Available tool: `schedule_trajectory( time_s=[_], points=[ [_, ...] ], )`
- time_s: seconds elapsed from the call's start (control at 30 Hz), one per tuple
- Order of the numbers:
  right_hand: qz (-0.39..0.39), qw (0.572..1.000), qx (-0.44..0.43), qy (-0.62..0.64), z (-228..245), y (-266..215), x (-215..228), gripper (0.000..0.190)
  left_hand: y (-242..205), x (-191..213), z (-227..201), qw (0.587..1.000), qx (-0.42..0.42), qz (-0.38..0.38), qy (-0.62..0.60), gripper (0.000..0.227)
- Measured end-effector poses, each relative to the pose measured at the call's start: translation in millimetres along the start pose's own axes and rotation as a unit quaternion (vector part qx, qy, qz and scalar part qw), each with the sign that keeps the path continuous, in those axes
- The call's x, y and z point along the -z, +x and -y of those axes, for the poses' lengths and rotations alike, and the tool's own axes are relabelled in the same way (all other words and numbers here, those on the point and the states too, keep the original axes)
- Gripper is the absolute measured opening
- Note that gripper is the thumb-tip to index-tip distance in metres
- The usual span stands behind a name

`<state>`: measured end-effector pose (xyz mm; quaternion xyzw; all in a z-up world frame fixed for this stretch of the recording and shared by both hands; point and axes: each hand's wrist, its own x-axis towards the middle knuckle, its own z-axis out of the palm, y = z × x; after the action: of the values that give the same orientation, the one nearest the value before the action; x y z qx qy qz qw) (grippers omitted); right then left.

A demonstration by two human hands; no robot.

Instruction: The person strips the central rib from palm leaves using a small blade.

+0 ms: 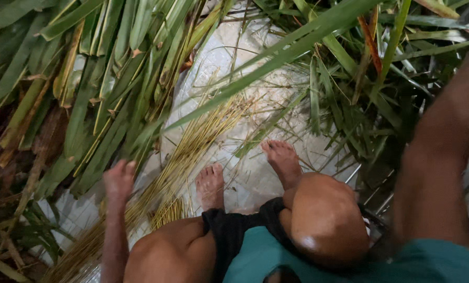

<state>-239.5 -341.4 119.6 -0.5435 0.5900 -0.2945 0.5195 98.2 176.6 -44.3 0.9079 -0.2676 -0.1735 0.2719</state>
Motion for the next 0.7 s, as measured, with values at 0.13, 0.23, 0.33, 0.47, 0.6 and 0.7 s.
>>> schedule_trajectory(
  time_s=[0.13,0.23,0.33,0.47,0.6,0.7],
  points=[
    [0.069,0.997,-0.014,-0.017,-23.4,-20.9,-22.0,0.011,24.6,-31.5,-97.7,0.986,-0.040,0.079,0.140,0.026],
    [0.124,0.992,-0.018,-0.025,-54.8,-29.7,-39.1,0.010,44.6,-75.6,-159.8,0.989,-0.063,0.134,0.031,0.021],
    [0.175,0.984,-0.025,-0.029,-89.5,-42.6,-60.4,0.011,56.3,-114.3,-191.6,0.981,-0.144,0.077,-0.102,0.018],
    [0.235,0.970,-0.047,-0.038,-100.5,-81.2,-89.1,0.016,42.2,-104.5,-233.9,0.981,0.030,0.143,-0.129,0.036],
    [0.275,0.948,-0.113,0.108,-101.8,-116.7,-141.9,0.029,35.6,-117.1,-241.8,0.959,0.163,0.099,-0.211,0.055],
    [0.321,0.937,-0.098,0.101,-94.1,-118.4,-158.1,0.036,18.4,-126.4,-248.6,0.958,0.131,0.094,-0.239,0.041]
  ],
)
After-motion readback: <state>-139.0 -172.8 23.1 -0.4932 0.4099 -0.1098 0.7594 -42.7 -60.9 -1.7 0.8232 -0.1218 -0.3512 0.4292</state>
